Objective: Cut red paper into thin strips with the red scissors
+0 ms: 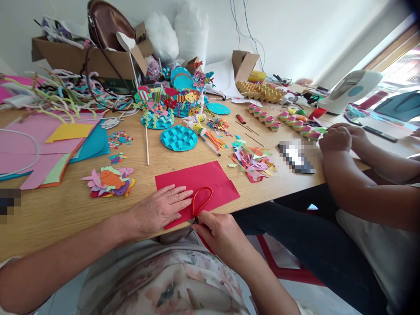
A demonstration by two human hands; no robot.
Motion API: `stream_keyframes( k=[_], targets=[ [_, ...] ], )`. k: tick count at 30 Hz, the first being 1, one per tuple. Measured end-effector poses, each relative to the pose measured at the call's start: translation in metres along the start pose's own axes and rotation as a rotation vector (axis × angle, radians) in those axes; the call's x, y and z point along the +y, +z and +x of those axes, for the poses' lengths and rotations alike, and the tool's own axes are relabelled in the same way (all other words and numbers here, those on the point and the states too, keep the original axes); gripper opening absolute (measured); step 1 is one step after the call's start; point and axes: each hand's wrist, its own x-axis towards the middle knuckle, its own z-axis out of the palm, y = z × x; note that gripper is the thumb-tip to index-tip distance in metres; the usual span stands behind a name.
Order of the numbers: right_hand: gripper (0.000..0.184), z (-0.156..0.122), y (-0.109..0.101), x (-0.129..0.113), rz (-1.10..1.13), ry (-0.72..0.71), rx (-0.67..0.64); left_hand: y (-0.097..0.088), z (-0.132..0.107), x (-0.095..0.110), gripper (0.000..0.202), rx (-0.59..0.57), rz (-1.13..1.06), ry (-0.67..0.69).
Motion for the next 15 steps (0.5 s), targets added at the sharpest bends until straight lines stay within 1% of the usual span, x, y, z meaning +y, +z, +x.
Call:
stream_keyframes(
  k=[7,10,15],
  targets=[
    [0.025,-0.0029,0.0001,-0.0022,0.039,0.003,-0.004,0.0057,0.0015,-0.0015,0.040,0.053,0.004,0.004],
    [0.026,-0.0026,0.0002,-0.0030,0.055,0.004,0.000,0.0074,0.0025,-0.0028,0.040,0.058,0.004,-0.003],
    [0.024,-0.0001,0.0013,-0.0034,0.035,0.002,-0.001,0.0057,-0.0038,-0.0090,0.040,0.070,-0.005,0.043]
  ],
)
